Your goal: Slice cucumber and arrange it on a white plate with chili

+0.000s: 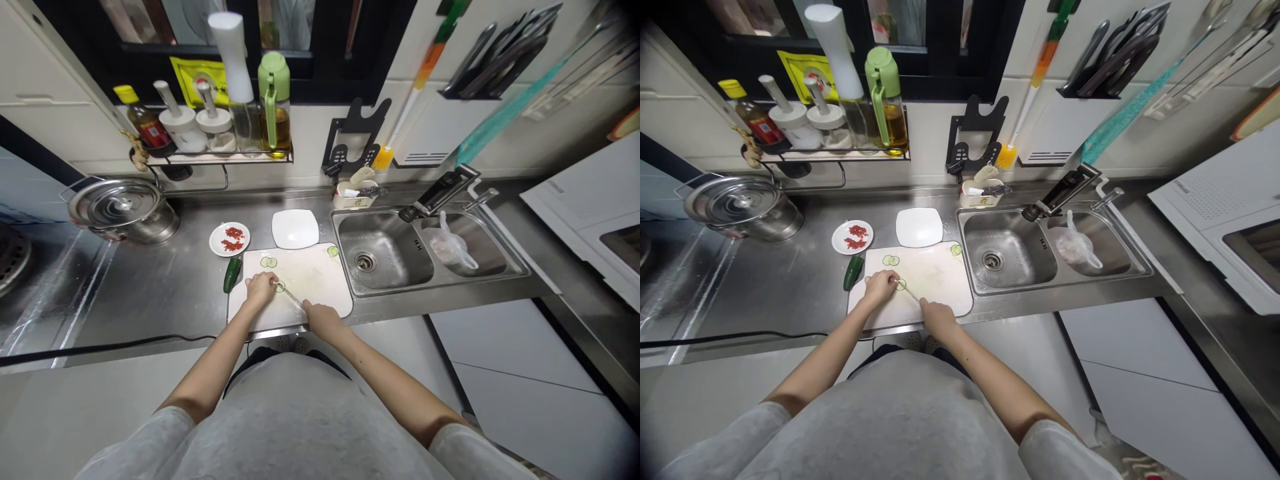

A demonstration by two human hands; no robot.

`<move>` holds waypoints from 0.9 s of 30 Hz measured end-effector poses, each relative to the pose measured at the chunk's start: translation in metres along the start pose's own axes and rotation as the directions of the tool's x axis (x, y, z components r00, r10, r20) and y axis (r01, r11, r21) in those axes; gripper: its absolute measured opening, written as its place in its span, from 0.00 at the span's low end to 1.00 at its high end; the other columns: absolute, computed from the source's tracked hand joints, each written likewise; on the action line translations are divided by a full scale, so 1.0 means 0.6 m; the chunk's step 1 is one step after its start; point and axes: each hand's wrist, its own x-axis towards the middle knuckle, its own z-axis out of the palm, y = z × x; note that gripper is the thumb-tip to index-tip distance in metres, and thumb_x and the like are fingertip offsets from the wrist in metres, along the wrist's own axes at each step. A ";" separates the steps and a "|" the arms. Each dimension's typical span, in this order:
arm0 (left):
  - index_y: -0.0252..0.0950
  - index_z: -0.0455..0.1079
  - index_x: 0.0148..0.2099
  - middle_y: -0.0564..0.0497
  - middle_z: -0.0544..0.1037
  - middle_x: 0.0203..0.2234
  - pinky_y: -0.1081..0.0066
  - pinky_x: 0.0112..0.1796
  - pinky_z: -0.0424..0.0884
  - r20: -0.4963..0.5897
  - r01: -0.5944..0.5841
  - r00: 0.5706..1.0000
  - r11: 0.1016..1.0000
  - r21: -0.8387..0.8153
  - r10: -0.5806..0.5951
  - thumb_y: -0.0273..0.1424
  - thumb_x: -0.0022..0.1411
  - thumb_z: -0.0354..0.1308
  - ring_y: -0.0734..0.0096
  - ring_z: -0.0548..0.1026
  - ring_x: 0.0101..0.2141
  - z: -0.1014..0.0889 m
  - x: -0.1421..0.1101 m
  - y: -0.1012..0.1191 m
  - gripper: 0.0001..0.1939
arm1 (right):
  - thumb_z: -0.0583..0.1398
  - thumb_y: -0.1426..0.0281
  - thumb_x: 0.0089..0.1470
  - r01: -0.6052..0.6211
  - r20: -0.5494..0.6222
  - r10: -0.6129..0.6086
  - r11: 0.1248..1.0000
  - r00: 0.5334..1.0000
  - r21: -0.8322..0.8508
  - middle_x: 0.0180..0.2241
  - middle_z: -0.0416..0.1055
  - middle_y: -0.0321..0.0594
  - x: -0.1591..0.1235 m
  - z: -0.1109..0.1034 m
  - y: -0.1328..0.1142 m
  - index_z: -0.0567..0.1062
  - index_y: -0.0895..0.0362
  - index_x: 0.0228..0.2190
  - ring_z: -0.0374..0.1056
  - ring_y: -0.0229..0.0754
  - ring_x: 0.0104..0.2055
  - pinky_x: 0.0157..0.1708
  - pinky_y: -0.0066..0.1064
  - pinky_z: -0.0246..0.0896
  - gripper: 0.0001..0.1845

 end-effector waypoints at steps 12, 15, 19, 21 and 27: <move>0.44 0.73 0.39 0.49 0.79 0.38 0.58 0.45 0.57 -0.005 -0.007 1.000 1.000 0.013 0.007 0.29 0.57 0.53 0.57 0.71 0.45 0.001 0.001 0.000 0.10 | 0.51 0.79 0.55 -0.008 0.016 0.008 1.000 1.000 -0.013 0.38 0.75 0.50 0.010 0.003 -0.002 0.63 0.57 0.47 0.72 0.50 0.43 0.36 0.35 0.61 0.18; 0.43 0.73 0.40 0.48 0.78 0.39 0.57 0.45 0.57 -0.011 -0.016 1.000 0.999 0.042 0.017 0.28 0.57 0.52 0.56 0.70 0.45 0.002 -0.001 0.002 0.11 | 0.51 0.79 0.55 -0.007 0.001 0.007 1.000 1.000 -0.003 0.38 0.75 0.51 0.011 0.009 -0.001 0.63 0.57 0.48 0.72 0.50 0.43 0.37 0.35 0.61 0.18; 0.43 0.72 0.42 0.47 0.77 0.41 0.56 0.46 0.57 -0.016 -0.009 1.000 0.997 0.073 0.010 0.30 0.57 0.53 0.54 0.70 0.46 0.005 -0.006 0.004 0.10 | 0.52 0.79 0.54 -0.005 0.008 0.005 1.000 1.000 -0.011 0.38 0.75 0.50 0.012 0.010 -0.002 0.63 0.57 0.48 0.72 0.49 0.43 0.37 0.34 0.61 0.19; 0.43 0.71 0.42 0.46 0.77 0.41 0.56 0.46 0.57 -0.019 -0.008 1.000 0.997 0.080 0.010 0.31 0.57 0.54 0.54 0.69 0.46 0.006 -0.008 0.006 0.10 | 0.51 0.80 0.54 -0.006 0.004 0.006 1.000 1.000 -0.024 0.38 0.75 0.51 0.011 0.009 -0.003 0.63 0.57 0.48 0.72 0.48 0.43 0.37 0.34 0.61 0.19; 0.41 0.70 0.40 0.46 0.76 0.43 0.57 0.47 0.55 -0.017 -0.003 1.000 0.996 0.084 0.005 0.28 0.55 0.55 0.54 0.68 0.47 0.003 -0.007 0.014 0.09 | 0.50 0.79 0.55 -0.008 0.028 0.009 1.000 1.000 -0.029 0.38 0.75 0.51 -0.012 0.008 0.012 0.64 0.58 0.48 0.71 0.50 0.43 0.36 0.34 0.60 0.18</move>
